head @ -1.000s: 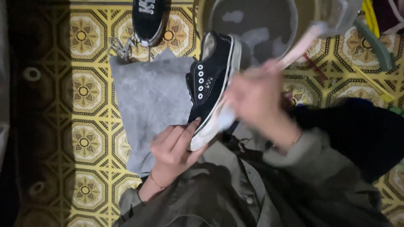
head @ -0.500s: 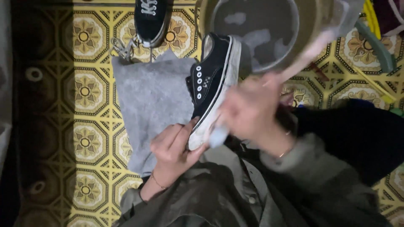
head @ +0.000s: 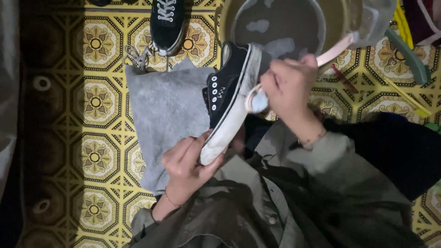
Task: The person scrubs a black canvas sneaker using a pink brush and a yellow brush, dipping them into a bucket of soapy water. They clean the white sole, the black upper, and the brown patterned outsole, occasionally wiping the shoe with a grey cloth.
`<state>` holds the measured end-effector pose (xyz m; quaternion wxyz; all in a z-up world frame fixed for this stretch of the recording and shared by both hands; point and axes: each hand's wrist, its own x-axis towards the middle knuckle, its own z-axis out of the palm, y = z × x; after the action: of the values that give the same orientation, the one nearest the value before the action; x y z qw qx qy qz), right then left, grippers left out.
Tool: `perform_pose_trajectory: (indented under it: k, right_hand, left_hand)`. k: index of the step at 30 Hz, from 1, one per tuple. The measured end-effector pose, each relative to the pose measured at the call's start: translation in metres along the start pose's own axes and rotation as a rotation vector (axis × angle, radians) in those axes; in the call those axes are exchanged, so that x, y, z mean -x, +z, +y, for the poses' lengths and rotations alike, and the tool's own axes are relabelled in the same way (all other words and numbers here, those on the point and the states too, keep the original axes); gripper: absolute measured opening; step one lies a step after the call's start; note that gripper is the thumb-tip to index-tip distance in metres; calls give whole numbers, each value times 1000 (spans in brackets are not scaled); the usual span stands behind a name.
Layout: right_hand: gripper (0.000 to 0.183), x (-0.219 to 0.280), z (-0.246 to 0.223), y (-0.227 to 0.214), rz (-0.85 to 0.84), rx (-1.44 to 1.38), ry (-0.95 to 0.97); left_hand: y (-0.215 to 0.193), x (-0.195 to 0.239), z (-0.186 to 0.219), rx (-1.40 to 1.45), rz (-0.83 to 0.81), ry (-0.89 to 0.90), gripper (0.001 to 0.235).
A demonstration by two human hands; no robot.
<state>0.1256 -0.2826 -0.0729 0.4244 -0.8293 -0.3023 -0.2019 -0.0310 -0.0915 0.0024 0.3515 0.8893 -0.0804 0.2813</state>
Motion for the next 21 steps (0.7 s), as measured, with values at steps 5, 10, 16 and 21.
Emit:
perform_pose_trajectory:
  k: [5, 10, 16, 21]
  right_hand:
    - [27, 12, -49, 9, 14, 57, -152]
    - [30, 5, -7, 11, 46, 195, 8]
    - [25, 6, -1, 37, -92, 141, -65]
    - [8, 6, 35, 48, -99, 446, 277]
  left_hand:
    - [-2, 3, 3, -39, -24, -3, 28]
    - [-3, 6, -2, -27, 21, 11, 27]
    - [-15, 30, -34, -72, -43, -12, 32]
    - [-29, 36, -38, -76, -170, -151, 36]
